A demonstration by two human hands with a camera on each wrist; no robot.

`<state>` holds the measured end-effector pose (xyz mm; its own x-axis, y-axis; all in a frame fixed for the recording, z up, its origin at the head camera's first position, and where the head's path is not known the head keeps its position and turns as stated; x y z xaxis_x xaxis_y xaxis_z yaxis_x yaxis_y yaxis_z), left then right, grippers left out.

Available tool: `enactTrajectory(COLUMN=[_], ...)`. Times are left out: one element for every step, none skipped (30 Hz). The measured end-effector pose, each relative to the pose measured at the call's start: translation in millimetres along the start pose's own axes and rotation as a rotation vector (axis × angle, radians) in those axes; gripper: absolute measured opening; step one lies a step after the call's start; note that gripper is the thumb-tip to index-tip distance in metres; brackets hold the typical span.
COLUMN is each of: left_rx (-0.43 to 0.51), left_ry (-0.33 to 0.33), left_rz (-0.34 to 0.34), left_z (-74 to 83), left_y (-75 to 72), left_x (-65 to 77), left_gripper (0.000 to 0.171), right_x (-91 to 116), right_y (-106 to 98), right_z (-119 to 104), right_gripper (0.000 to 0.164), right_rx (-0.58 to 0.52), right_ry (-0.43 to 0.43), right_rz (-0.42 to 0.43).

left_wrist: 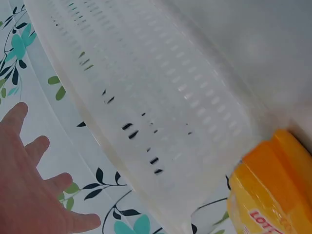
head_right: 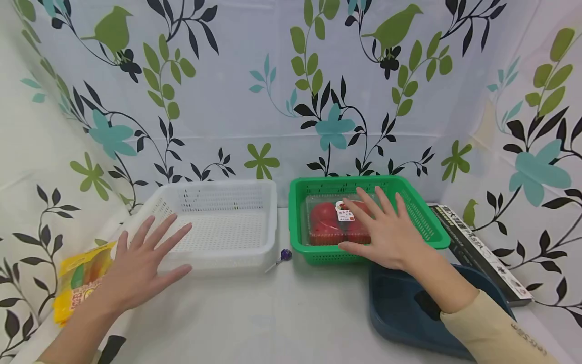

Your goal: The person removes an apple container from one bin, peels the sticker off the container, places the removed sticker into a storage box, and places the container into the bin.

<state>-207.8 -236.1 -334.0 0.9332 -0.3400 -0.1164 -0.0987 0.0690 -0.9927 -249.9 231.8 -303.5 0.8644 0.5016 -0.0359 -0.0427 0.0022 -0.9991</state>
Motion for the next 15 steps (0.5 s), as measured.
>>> enactTrajectory(left_rx=[0.007,0.016,0.023,0.036,0.045,0.055,0.067,0.082,0.097,0.112,0.128,0.147,0.17,0.193,0.213], left_ry=[0.005,0.012,0.019,0.025,0.031,0.039,0.046,0.054,0.062,0.07,0.081,0.09,0.101,0.11,0.121], left_rz=[0.005,0.01,0.018,0.022,0.027,0.032,0.037,0.041,0.044,0.048,0.052,0.055,0.058,0.06,0.064], left_z=[2.0,4.2,6.6,9.0,11.4,13.8,16.5,19.5,22.4,25.7,29.0,32.6,36.5,40.3,44.2], left_y=[-0.5,-0.8,-1.3,-1.5,-1.5,-1.3,-1.2,-1.1,-0.9,-0.5,-0.3,0.1,0.0,0.6,1.2], left_x=[-2.2,-4.5,-6.9,-9.3,-11.7,-14.6,-17.4,-20.1,-22.9,-26.2,-29.4,-32.7,-35.8,-39.2,-42.6], left_gripper=[0.083,0.083,0.082,0.082,0.082,0.081,0.081,0.081,0.08,0.08,0.08,0.079,0.079,0.078,0.078], right_x=[-1,-1,-1,-2,-2,-2,-3,-3,-4,-5,-6,-7,-8,-10,-11], right_y=[-2,-3,-5,-7,-9,-10,-12,-13,-14,-16,-17,-19,-20,-20,-21], right_z=[1,2,2,3,4,5,5,6,7,8,9,10,11,13,14], right_gripper=[0.092,0.092,0.091,0.091,0.091,0.092,0.091,0.091,0.091,0.091,0.091,0.091,0.09,0.09,0.09], right_rx=[-0.003,-0.007,-0.009,-0.013,-0.016,-0.02,-0.025,-0.03,-0.038,-0.045,-0.051,-0.055,-0.057,-0.058,-0.061], right_ry=[0.001,0.004,0.008,0.01,0.015,0.018,0.024,0.03,0.037,0.044,0.051,0.059,0.066,0.072,0.075], right_rz=[0.004,0.008,0.012,0.016,0.018,0.02,0.023,0.024,0.025,0.025,0.026,0.027,0.026,0.024,0.023])
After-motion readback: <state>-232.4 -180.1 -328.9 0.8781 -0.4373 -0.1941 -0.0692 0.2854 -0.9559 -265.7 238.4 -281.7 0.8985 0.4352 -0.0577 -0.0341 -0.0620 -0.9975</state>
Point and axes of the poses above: each hand's wrist, its own x-axis away from the middle knuckle, its own y-axis out of the palm, z = x × y, the point moved 4 cm from there along -x, towards the middle knuckle, and after that the axes turned 14 degrees about -z, right-handed, at the moved point
